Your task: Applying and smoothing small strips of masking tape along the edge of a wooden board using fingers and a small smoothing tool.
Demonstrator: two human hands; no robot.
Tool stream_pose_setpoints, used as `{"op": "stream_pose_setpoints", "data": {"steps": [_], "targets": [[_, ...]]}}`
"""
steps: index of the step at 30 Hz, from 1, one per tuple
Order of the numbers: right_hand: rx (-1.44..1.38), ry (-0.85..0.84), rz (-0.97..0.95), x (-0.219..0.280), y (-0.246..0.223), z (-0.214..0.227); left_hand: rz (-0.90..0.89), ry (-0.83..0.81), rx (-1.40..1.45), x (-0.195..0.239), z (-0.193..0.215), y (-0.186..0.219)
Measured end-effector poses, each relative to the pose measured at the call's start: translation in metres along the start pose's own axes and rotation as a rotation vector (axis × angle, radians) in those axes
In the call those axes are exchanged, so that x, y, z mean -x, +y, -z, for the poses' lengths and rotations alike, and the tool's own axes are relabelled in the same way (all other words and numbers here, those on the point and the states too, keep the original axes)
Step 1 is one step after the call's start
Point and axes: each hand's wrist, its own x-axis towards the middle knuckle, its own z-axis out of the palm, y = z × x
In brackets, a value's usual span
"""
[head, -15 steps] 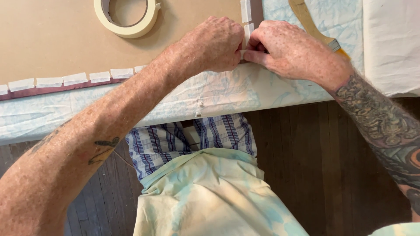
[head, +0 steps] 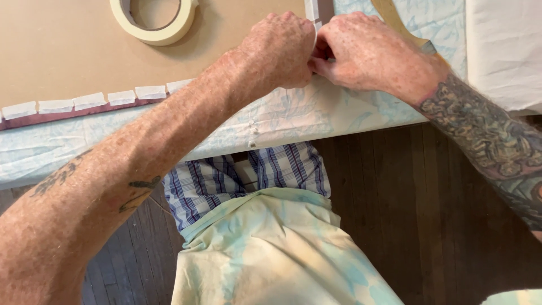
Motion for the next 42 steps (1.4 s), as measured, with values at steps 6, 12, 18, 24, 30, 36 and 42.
{"op": "stream_pose_setpoints", "data": {"steps": [6,12,18,24,30,36,42], "targets": [[0.046,-0.072,-0.097,-0.009,0.000,0.003,0.098,-0.069,0.021,-0.006,0.007,0.005],[0.063,-0.095,-0.141,-0.015,-0.002,0.009,0.049,-0.060,-0.099,-0.009,0.013,0.003],[-0.122,-0.144,-0.136,-0.012,-0.011,0.025,0.109,-0.152,-0.032,-0.026,0.011,-0.013],[-0.243,-0.214,-0.183,-0.039,0.028,0.006,0.183,-0.264,0.040,-0.059,0.006,-0.029],[-0.248,-0.271,-0.218,-0.046,0.031,0.011,0.197,-0.293,-0.143,-0.043,0.023,-0.032],[-0.204,-0.269,-0.247,-0.042,0.026,0.021,0.101,-0.121,-0.099,-0.012,0.038,-0.038],[-0.168,-0.187,-0.207,-0.029,0.017,0.028,0.033,-0.025,-0.037,0.009,0.029,-0.043]]}}
